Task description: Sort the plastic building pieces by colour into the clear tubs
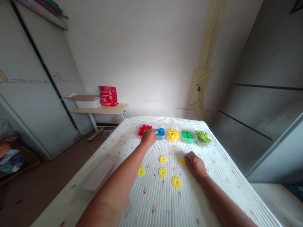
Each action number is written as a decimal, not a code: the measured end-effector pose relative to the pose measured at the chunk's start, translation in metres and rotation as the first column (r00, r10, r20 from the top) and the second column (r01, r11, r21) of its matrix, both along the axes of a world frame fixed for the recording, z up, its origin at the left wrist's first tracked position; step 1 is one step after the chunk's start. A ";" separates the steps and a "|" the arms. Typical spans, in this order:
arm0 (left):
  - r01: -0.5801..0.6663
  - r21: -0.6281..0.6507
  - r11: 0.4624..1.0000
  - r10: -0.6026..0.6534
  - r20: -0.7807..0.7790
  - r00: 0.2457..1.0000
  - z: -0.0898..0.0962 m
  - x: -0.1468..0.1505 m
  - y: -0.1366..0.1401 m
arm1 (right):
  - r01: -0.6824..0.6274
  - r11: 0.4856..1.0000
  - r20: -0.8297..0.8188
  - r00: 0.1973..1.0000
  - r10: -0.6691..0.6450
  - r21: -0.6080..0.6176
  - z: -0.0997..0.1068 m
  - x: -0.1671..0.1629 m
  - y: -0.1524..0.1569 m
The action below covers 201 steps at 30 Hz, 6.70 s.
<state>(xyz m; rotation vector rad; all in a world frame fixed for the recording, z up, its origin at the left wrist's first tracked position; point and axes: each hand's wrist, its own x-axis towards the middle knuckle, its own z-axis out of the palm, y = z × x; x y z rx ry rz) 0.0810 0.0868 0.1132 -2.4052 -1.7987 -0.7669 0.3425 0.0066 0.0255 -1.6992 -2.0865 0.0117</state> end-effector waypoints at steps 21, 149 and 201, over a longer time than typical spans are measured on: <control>0.028 -0.141 0.990 -0.034 -0.044 0.998 -0.105 0.008 -0.099 | 0.011 1.000 0.020 1.000 -0.012 0.005 -0.001 -0.001 0.000; -0.007 -0.014 1.000 0.012 0.400 0.917 -0.096 -0.014 -0.084 | -0.548 0.800 -0.250 0.833 0.494 -0.245 0.016 -0.090 -0.037; -0.057 -0.117 0.992 0.122 0.987 0.105 -0.103 -0.030 -0.075 | -0.487 0.844 0.112 0.847 0.519 -0.225 0.023 -0.130 -0.012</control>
